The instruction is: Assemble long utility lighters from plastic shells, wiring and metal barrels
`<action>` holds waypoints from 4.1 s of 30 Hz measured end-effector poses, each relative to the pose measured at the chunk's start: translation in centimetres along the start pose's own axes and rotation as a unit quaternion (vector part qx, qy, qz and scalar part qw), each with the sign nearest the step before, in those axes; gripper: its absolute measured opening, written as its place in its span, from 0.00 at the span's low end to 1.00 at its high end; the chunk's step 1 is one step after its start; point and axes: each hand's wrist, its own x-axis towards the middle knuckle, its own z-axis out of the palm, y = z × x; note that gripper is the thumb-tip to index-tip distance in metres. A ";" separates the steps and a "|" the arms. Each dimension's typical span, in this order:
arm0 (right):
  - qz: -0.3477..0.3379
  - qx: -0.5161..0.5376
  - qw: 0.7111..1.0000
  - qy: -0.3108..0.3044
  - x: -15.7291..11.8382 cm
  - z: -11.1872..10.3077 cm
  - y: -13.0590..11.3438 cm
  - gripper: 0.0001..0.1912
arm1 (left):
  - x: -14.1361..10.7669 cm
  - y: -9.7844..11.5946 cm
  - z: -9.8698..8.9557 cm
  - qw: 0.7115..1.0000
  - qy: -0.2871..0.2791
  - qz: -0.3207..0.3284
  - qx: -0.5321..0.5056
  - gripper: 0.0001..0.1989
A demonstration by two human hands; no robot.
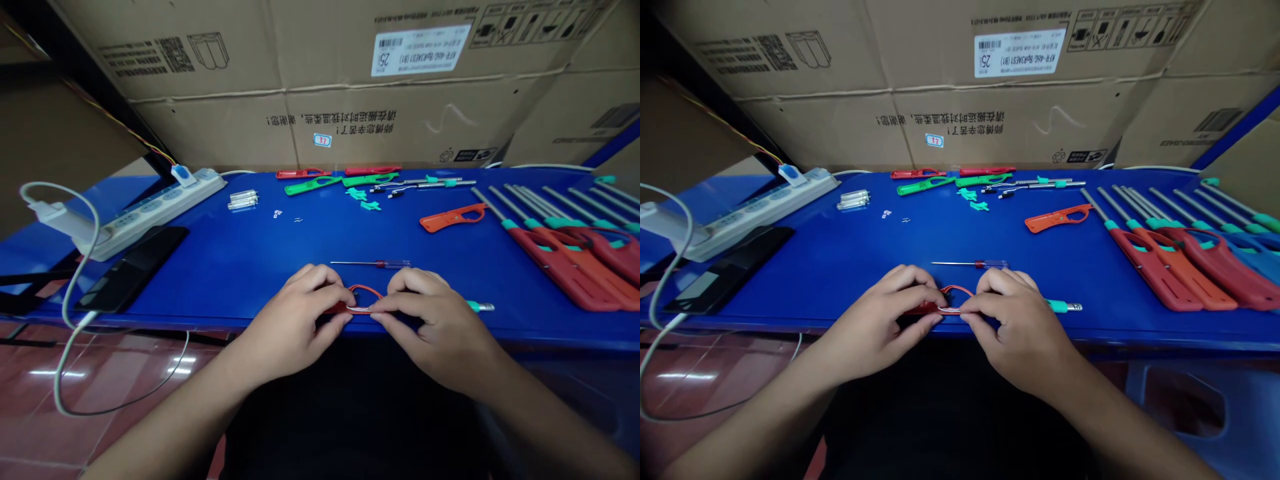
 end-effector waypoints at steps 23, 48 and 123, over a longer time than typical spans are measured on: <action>0.033 -0.097 0.994 0.039 -0.9 0.6 -1.2 0.04 | 0.6 1.6 -0.2 0.999 -0.024 -0.035 0.026 0.05; 0.081 -0.046 0.985 -0.147 0.6 -1.7 -0.4 0.04 | 1.0 1.2 -0.6 0.999 -0.043 -0.016 0.011 0.07; 0.076 -0.005 0.988 -0.134 1.0 -1.2 0.2 0.03 | 2.4 0.9 -0.9 0.996 -0.080 0.010 0.028 0.03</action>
